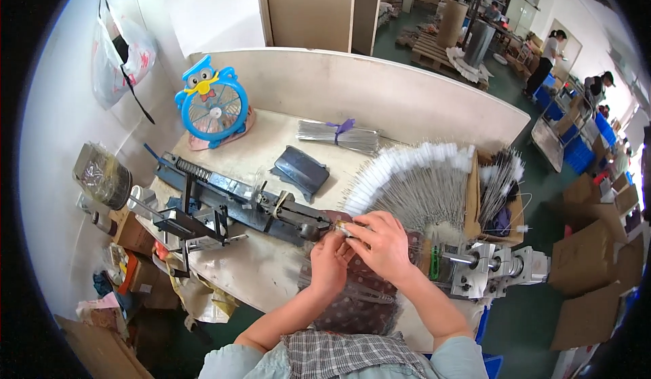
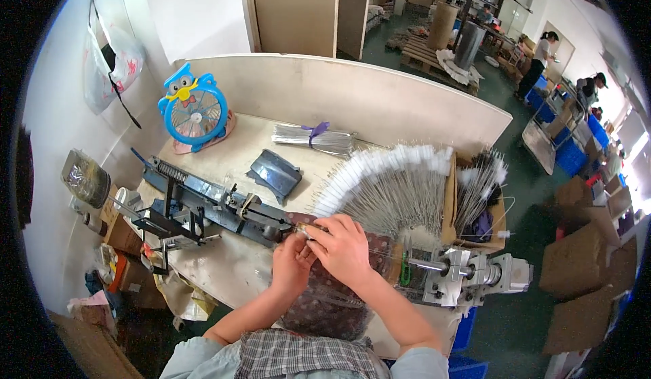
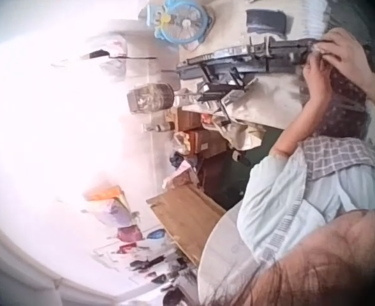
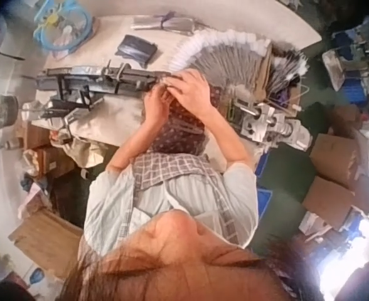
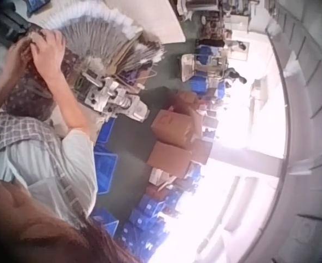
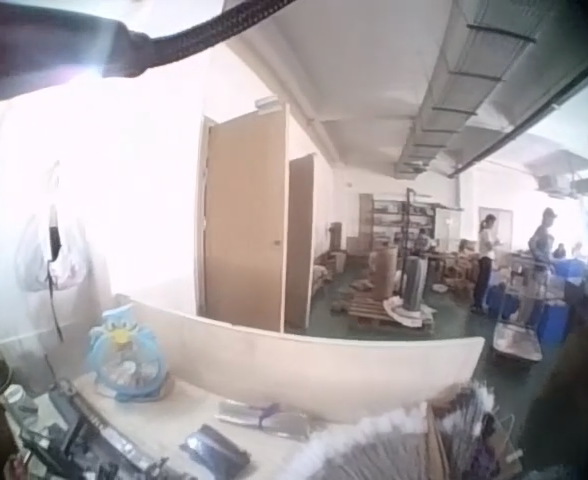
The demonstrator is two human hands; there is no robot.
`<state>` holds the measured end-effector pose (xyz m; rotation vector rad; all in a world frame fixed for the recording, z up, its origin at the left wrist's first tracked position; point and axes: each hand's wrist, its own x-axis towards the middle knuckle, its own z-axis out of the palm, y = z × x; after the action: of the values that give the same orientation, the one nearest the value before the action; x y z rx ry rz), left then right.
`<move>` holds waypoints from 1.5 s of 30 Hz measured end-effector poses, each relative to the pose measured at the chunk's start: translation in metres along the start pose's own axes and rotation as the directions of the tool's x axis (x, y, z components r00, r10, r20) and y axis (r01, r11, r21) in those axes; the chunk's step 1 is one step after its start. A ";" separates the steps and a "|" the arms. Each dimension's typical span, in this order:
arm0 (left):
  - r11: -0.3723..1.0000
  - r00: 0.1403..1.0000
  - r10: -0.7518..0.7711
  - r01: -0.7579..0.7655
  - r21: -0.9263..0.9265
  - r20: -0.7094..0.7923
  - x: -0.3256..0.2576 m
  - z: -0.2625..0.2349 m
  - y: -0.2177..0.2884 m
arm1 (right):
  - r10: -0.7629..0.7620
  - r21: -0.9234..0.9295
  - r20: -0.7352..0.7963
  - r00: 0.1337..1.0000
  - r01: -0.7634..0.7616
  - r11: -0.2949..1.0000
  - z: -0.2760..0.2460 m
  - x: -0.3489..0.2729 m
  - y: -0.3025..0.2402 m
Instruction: Using a manual machine and a screwdriver to assemble brush components by inserting bristles into holders and securing them.
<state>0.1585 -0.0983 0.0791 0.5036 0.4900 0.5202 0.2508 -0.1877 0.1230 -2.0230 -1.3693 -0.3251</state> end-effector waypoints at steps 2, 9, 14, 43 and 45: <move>0.999 1.000 -0.023 0.023 -0.023 -0.014 0.000 0.002 0.003 | -0.001 0.009 -0.045 0.999 0.001 1.000 0.002 0.003 -0.003; 1.000 1.000 -0.011 0.011 -0.025 0.023 0.002 -0.002 -0.001 | 0.031 -0.038 -0.073 0.997 -0.034 0.999 0.009 0.001 -0.004; 1.000 1.000 0.000 0.000 -0.010 0.006 0.004 -0.006 -0.004 | -0.002 -0.044 -0.033 0.999 0.001 0.999 0.012 0.002 -0.004; 0.998 0.999 -0.002 -0.001 -0.061 -0.039 0.001 0.005 -0.002 | 0.013 -0.040 -0.034 0.999 -0.014 0.999 0.004 -0.001 0.003; 0.997 0.999 -0.005 0.002 -0.081 -0.043 0.003 0.003 -0.003 | 0.007 -0.041 -0.051 0.999 -0.010 0.999 0.004 -0.001 0.003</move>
<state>0.1635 -0.0999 0.0785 0.4151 0.5088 0.5460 0.2525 -0.1869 0.1183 -2.0394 -1.3326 -0.4012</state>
